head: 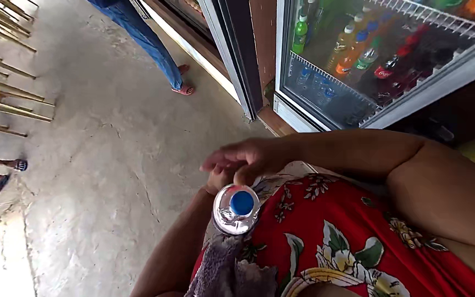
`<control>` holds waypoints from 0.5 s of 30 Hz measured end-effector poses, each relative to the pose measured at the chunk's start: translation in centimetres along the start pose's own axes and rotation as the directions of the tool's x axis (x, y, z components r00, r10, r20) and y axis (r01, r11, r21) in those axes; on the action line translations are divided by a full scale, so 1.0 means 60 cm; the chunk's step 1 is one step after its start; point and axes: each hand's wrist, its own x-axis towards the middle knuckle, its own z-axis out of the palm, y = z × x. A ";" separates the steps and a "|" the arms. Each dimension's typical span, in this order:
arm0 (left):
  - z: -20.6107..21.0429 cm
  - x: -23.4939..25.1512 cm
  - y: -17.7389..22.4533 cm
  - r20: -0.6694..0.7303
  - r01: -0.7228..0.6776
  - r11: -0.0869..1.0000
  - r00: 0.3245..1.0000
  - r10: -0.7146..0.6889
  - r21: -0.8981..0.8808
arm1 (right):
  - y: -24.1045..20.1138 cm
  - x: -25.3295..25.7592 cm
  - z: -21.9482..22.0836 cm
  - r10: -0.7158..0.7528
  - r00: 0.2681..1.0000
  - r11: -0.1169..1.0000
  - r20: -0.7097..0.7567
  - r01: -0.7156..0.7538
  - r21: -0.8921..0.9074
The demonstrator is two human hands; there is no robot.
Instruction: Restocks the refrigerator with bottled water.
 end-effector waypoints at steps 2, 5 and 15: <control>-0.024 0.054 -0.037 0.180 -0.156 0.980 0.975 0.133 0.124 | 0.029 0.017 -0.111 -0.026 0.967 0.974 -0.254 -0.033 -0.225; -0.048 0.127 -0.116 0.260 -0.269 0.959 0.936 0.238 0.088 | 0.097 0.038 -0.293 0.063 0.797 0.742 -0.600 -0.439 -0.506; -0.192 0.392 -0.398 0.471 -0.411 0.889 0.755 0.457 -0.203 | 0.229 0.162 -0.730 0.200 0.446 -0.288 -0.873 -0.824 -0.487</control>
